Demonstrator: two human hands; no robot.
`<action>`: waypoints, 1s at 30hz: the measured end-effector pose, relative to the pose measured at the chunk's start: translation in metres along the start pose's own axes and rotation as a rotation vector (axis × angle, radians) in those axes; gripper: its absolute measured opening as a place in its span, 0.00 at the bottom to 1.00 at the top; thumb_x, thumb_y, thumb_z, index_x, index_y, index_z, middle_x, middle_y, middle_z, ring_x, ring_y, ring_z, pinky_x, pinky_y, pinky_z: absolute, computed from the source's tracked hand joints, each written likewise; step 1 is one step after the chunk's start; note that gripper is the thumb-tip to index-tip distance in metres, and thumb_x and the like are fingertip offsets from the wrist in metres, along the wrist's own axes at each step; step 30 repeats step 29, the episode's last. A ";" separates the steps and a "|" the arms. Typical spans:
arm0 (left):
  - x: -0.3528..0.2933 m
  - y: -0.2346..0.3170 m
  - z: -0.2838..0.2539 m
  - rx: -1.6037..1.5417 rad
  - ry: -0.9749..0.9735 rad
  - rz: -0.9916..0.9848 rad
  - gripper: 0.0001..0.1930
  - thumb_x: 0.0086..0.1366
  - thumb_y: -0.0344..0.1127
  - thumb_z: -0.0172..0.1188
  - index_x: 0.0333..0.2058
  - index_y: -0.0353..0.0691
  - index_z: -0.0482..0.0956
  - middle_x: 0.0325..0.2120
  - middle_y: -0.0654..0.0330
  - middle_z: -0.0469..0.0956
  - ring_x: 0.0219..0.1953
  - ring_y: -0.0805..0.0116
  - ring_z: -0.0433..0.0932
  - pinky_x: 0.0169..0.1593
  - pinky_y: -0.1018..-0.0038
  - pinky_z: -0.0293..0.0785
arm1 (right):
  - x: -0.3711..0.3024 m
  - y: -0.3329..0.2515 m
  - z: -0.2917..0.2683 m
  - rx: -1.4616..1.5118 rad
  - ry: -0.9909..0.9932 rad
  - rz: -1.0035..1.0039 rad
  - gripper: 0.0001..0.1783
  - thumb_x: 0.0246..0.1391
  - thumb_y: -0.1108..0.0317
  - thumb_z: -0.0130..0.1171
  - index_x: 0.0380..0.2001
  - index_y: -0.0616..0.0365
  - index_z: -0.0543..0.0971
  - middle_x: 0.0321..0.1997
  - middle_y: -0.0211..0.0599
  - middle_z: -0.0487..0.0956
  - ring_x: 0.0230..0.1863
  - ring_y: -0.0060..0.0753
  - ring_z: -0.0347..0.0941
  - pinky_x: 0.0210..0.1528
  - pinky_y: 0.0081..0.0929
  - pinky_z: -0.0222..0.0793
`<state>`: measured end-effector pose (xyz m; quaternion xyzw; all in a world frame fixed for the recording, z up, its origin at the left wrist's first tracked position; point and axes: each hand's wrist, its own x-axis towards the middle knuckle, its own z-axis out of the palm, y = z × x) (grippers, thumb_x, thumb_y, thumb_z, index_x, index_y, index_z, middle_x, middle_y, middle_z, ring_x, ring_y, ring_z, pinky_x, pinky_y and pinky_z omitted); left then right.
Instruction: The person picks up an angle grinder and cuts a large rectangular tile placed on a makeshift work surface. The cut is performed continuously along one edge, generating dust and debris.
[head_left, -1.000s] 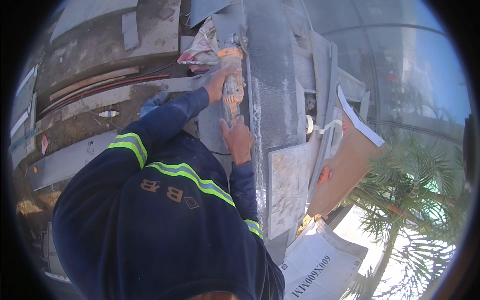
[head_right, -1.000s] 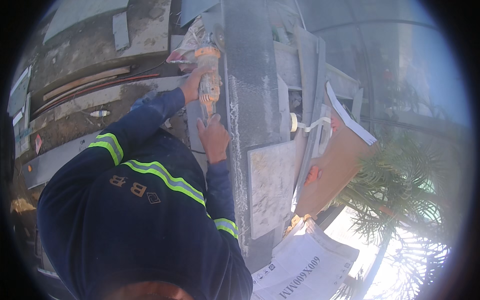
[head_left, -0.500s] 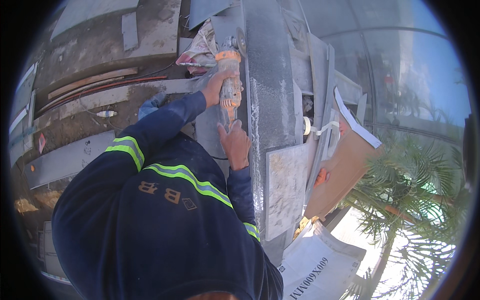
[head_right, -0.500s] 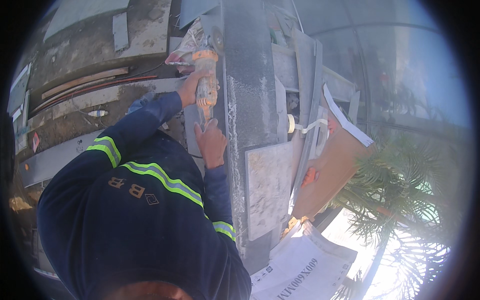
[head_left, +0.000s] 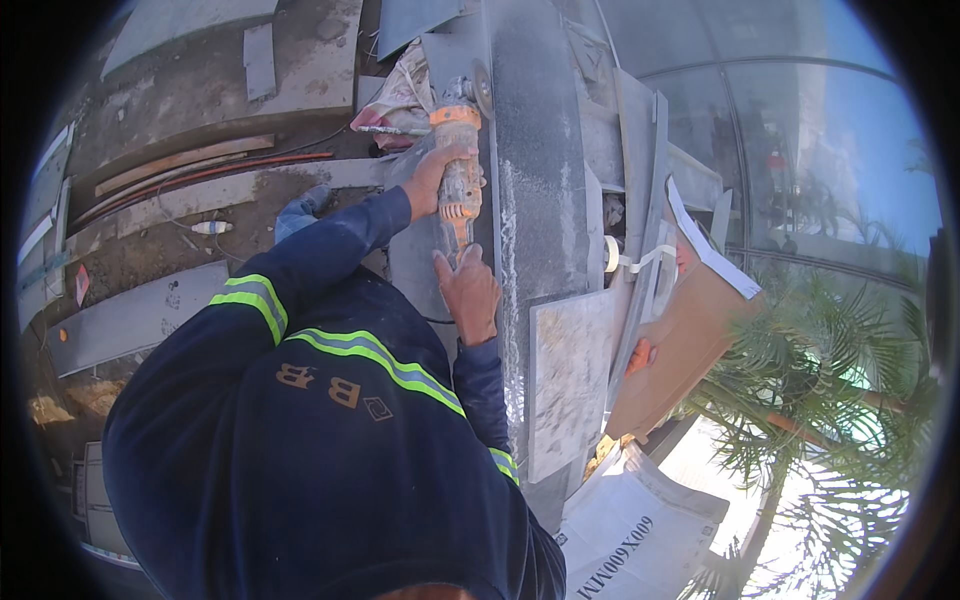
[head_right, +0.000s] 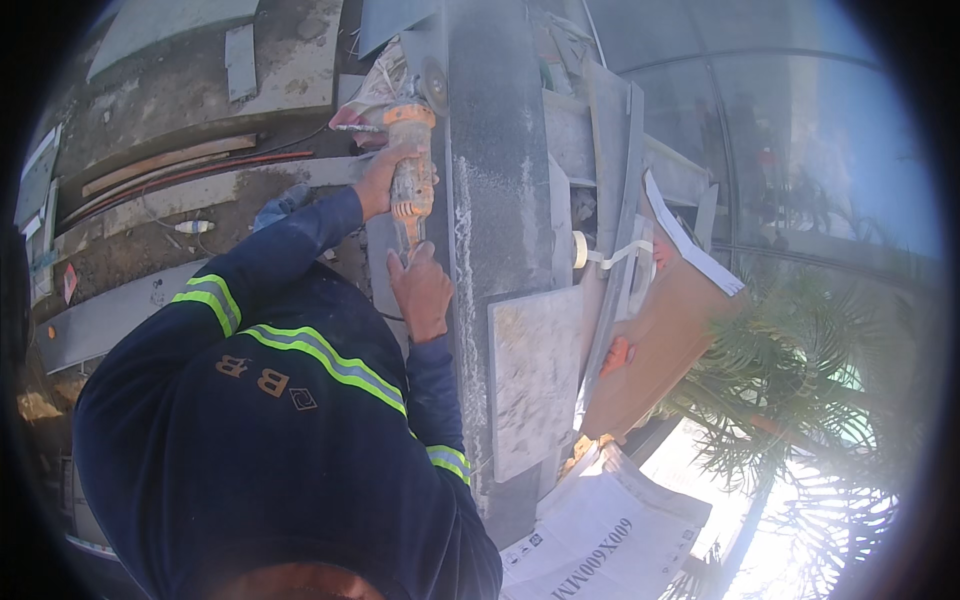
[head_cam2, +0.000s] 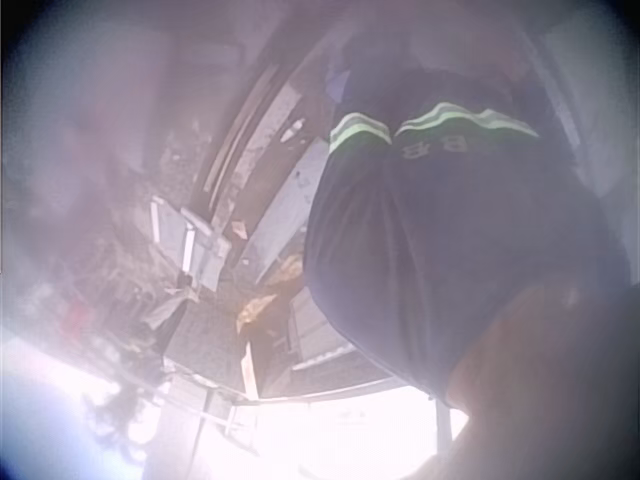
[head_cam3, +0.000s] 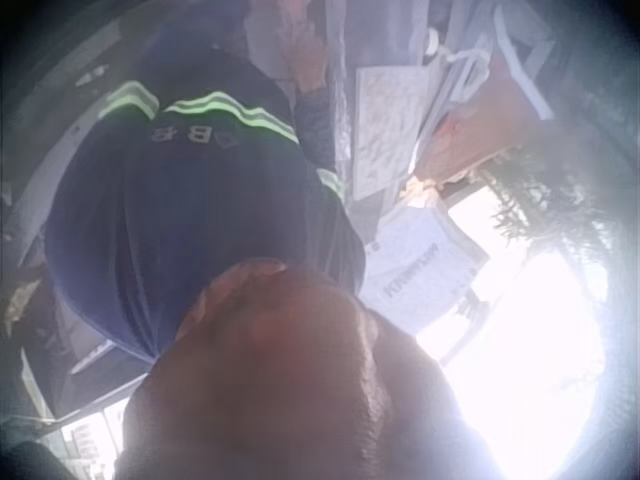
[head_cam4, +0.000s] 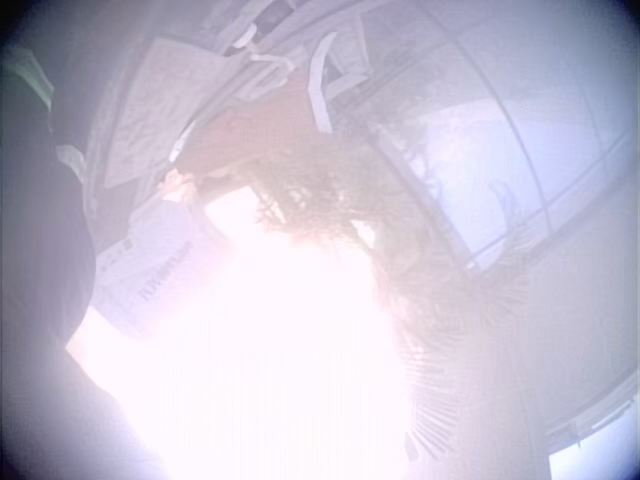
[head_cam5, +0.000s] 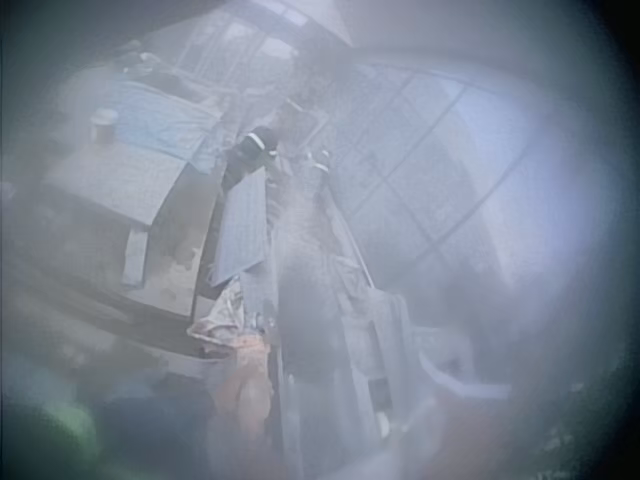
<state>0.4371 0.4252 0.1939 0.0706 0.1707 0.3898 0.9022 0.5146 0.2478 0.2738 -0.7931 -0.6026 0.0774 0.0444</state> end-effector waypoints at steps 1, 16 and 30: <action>0.002 0.001 0.000 0.002 -0.003 0.004 0.18 0.59 0.42 0.67 0.42 0.38 0.75 0.32 0.52 0.80 0.35 0.56 0.84 0.37 0.58 0.84 | 0.002 0.000 0.000 0.002 -0.001 -0.006 0.25 0.57 0.47 0.63 0.37 0.61 0.70 0.27 0.56 0.82 0.32 0.63 0.80 0.35 0.55 0.74; 0.014 0.007 0.005 0.009 0.023 0.005 0.15 0.56 0.40 0.67 0.39 0.41 0.76 0.29 0.56 0.79 0.31 0.57 0.84 0.34 0.58 0.84 | 0.017 -0.001 0.003 -0.006 -0.005 0.003 0.26 0.58 0.47 0.62 0.38 0.62 0.71 0.28 0.58 0.82 0.33 0.63 0.80 0.36 0.54 0.75; 0.000 -0.002 0.006 0.000 0.013 0.023 0.15 0.56 0.39 0.68 0.39 0.41 0.76 0.29 0.55 0.80 0.30 0.58 0.84 0.33 0.59 0.84 | -0.001 0.001 -0.003 -0.015 -0.051 0.015 0.26 0.57 0.47 0.62 0.40 0.62 0.70 0.30 0.58 0.83 0.34 0.63 0.81 0.38 0.54 0.75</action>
